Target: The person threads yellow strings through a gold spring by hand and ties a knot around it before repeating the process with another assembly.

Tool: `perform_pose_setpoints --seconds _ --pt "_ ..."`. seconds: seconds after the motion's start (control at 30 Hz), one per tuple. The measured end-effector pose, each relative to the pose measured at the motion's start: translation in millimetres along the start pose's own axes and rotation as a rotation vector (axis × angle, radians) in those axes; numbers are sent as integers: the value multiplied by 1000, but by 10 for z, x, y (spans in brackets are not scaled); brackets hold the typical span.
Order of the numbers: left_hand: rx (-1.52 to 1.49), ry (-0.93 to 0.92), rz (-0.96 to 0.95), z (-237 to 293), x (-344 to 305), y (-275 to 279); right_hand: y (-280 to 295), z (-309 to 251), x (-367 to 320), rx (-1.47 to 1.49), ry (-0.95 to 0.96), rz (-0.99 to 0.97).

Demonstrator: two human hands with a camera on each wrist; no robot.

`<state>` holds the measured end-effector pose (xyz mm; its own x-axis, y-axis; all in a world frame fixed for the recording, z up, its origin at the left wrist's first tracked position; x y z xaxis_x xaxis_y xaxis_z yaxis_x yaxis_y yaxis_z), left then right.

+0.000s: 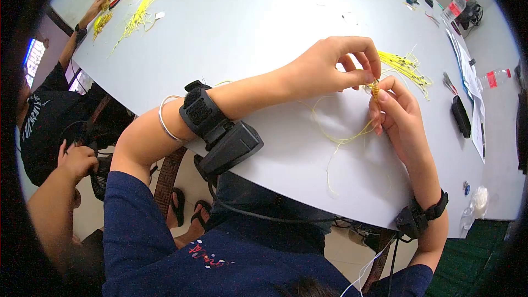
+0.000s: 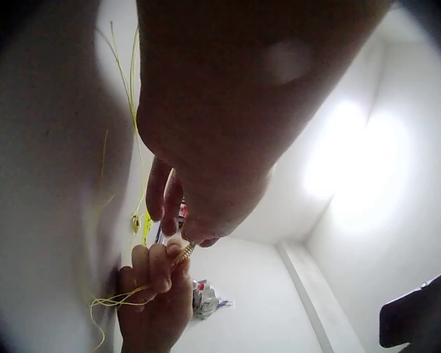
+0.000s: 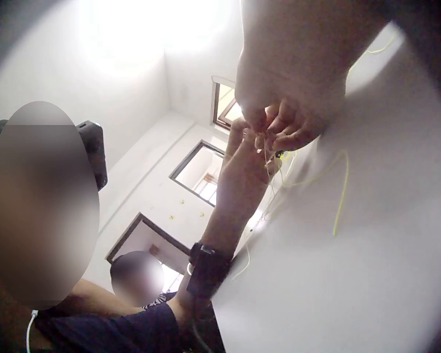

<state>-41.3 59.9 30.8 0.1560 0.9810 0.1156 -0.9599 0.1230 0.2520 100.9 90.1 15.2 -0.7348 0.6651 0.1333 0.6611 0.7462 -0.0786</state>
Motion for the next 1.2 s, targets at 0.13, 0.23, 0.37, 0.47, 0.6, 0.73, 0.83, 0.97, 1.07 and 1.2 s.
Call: perform_pose_setpoints --seconds 0.13,0.23,0.37,0.47,0.6,0.73,0.83,0.97,1.07,1.2 --pt "69 -102 42 9 4 13 -3 -4 0 -22 7 13" --pt "108 -145 63 15 -1 11 2 2 2 -24 5 15" --pt "91 -65 29 20 -7 -6 4 4 -1 -43 -11 17" --pt "78 -12 5 11 -10 -17 2 0 -5 -49 -15 17" --pt "-38 65 -39 -36 -9 -27 -5 -4 -1 -31 -1 22" --pt "-109 84 -41 -29 -15 -29 3 -9 -7 -32 -8 36" --pt "-81 80 -76 -45 -11 -37 1 -13 -13 -12 -5 38" --pt "-76 105 -98 -63 -4 -40 -2 -7 -10 -23 -1 21" --pt "-66 113 -122 -69 -2 -46 -3 5 -8 -22 5 12" --pt "-96 122 -133 -85 -5 -50 -6 0 -5 -14 4 8"
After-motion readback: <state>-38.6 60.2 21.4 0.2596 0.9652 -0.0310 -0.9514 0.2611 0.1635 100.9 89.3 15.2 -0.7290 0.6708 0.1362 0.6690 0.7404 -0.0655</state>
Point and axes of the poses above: each hand's wrist, its own x-axis towards the middle knuckle, its own y-axis out of the back of the hand, z = x × y, the point moved 5 cm from there along x, towards the middle knuckle, and after that the axes turned 13 degrees about y, right-handed, at the moved point
